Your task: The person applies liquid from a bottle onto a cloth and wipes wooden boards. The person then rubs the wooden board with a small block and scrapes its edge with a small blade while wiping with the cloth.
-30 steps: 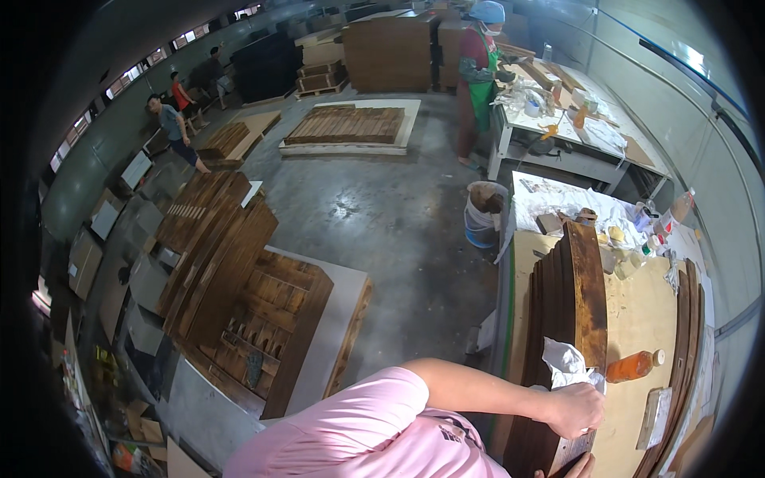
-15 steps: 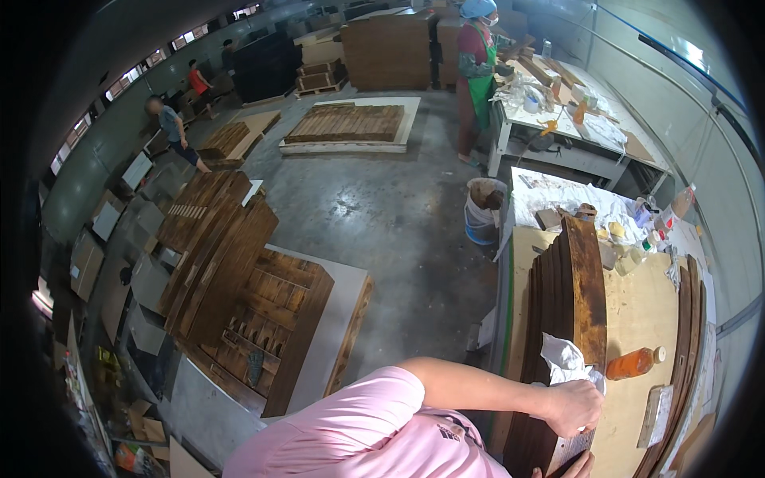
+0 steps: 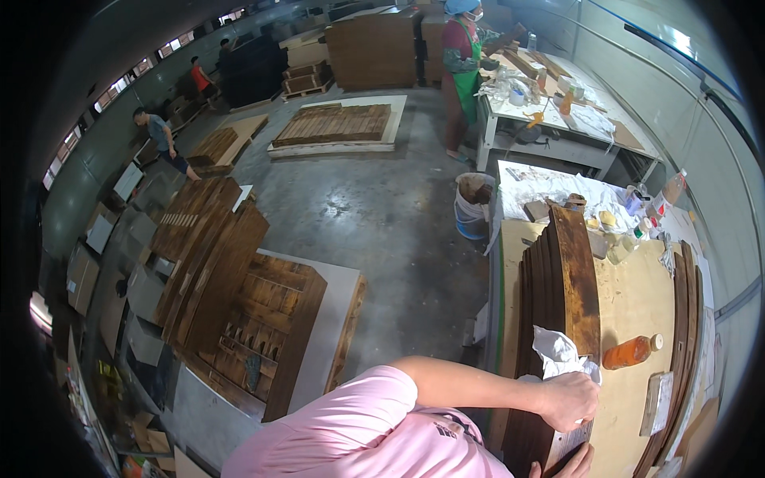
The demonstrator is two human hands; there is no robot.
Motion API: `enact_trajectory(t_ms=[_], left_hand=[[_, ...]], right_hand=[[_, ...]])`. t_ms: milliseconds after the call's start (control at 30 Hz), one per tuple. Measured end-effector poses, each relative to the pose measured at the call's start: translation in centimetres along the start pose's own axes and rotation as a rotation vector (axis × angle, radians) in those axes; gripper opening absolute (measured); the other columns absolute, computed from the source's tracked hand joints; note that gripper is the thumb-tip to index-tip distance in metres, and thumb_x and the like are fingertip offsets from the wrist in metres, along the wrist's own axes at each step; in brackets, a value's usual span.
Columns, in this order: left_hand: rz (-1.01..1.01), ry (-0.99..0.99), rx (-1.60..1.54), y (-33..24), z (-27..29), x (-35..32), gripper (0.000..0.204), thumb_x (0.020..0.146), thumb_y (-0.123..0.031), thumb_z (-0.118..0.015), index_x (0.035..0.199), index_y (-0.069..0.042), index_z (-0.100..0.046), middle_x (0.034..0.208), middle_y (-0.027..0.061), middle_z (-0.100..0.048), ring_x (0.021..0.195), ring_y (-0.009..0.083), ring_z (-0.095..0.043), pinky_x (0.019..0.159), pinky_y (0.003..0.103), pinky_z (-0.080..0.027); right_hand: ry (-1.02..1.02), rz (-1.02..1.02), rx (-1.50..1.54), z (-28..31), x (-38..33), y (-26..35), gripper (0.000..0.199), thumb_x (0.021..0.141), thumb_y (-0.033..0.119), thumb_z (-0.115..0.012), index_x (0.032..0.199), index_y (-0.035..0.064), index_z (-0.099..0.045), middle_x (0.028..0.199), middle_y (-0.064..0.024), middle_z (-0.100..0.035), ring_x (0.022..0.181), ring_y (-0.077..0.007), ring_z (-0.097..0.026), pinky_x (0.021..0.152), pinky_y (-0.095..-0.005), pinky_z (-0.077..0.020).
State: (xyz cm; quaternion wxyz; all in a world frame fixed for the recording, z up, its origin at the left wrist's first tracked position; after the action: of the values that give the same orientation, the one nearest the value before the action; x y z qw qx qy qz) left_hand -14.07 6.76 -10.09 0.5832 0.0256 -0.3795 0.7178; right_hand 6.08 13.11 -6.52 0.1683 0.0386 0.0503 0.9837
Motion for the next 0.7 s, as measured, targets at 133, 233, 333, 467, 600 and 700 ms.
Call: enact_trajectory(t_ms=[133, 233, 333, 467, 600, 700], left_hand=[[-0.010, 0.020, -0.020, -0.02, 0.25, -0.04, 0.013, 0.055, -0.017, -0.067, 0.062, -0.008, -0.073, 0.064, 0.0163, -0.063, 0.075, 0.0353, -0.067, 0.070, 0.046, -0.055], [-0.018, 0.020, -0.023, -0.04, 0.44, -0.09, 0.013, 0.053, -0.018, -0.066, 0.059, -0.008, -0.072, 0.063, 0.0162, -0.062, 0.074, 0.0354, -0.067, 0.070, 0.046, -0.054], [-0.025, 0.014, -0.022, -0.13, 0.50, -0.13, 0.013, 0.051, -0.018, -0.065, 0.057, -0.008, -0.071, 0.062, 0.0161, -0.062, 0.073, 0.0354, -0.066, 0.070, 0.046, -0.054], [-0.028, -0.003, -0.016, -0.19, 0.48, -0.16, 0.013, 0.051, -0.018, -0.065, 0.057, -0.008, -0.070, 0.061, 0.0155, -0.061, 0.073, 0.0351, -0.066, 0.069, 0.045, -0.053], [-0.025, 0.025, -0.016, -0.11, 0.34, -0.15, 0.013, 0.053, -0.018, -0.066, 0.060, -0.009, -0.072, 0.065, 0.0155, -0.063, 0.074, 0.0347, -0.067, 0.070, 0.045, -0.054], [-0.007, 0.056, -0.016, 0.01, 0.27, -0.13, 0.012, 0.056, -0.018, -0.068, 0.063, -0.010, -0.074, 0.068, 0.0158, -0.064, 0.075, 0.0344, -0.067, 0.071, 0.044, -0.054]], right_hand=[[-0.023, 0.020, 0.006, -0.34, -0.04, -0.36, 0.100, 0.083, 0.044, -0.083, 0.156, -0.0027, -0.034, 0.152, -0.0332, -0.041, 0.143, -0.0502, -0.038, 0.119, -0.0586, -0.0325], [-0.017, 0.008, 0.017, -0.61, -0.06, -0.60, 0.100, 0.083, 0.045, -0.083, 0.156, -0.0026, -0.034, 0.152, -0.0331, -0.041, 0.143, -0.0502, -0.037, 0.119, -0.0586, -0.0325], [-0.023, 0.012, 0.022, -0.65, -0.10, -0.59, 0.100, 0.083, 0.044, -0.083, 0.157, -0.0025, -0.034, 0.153, -0.0330, -0.040, 0.143, -0.0501, -0.037, 0.119, -0.0582, -0.0321], [-0.013, -0.002, 0.033, -0.43, -0.12, -0.34, 0.100, 0.083, 0.042, -0.084, 0.157, -0.0020, -0.033, 0.153, -0.0326, -0.040, 0.142, -0.0501, -0.038, 0.119, -0.0580, -0.0321], [-0.011, -0.001, 0.036, -0.14, -0.07, -0.05, 0.100, 0.082, 0.040, -0.084, 0.157, -0.0017, -0.032, 0.153, -0.0325, -0.040, 0.143, -0.0500, -0.037, 0.119, -0.0576, -0.0320], [-0.004, -0.008, 0.041, -0.05, -0.06, 0.03, 0.100, 0.082, 0.039, -0.084, 0.157, -0.0018, -0.032, 0.153, -0.0328, -0.040, 0.143, -0.0501, -0.037, 0.119, -0.0573, -0.0319]])
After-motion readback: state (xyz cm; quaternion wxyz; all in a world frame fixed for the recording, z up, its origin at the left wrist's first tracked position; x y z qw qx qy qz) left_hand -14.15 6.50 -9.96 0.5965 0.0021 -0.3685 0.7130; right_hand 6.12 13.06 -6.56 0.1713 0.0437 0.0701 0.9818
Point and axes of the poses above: each hand's wrist, its own x-axis towards the middle knuckle, its own z-axis out of the back of the hand, y = z × x, the point moved 2 cm from there along x, towards the middle knuckle
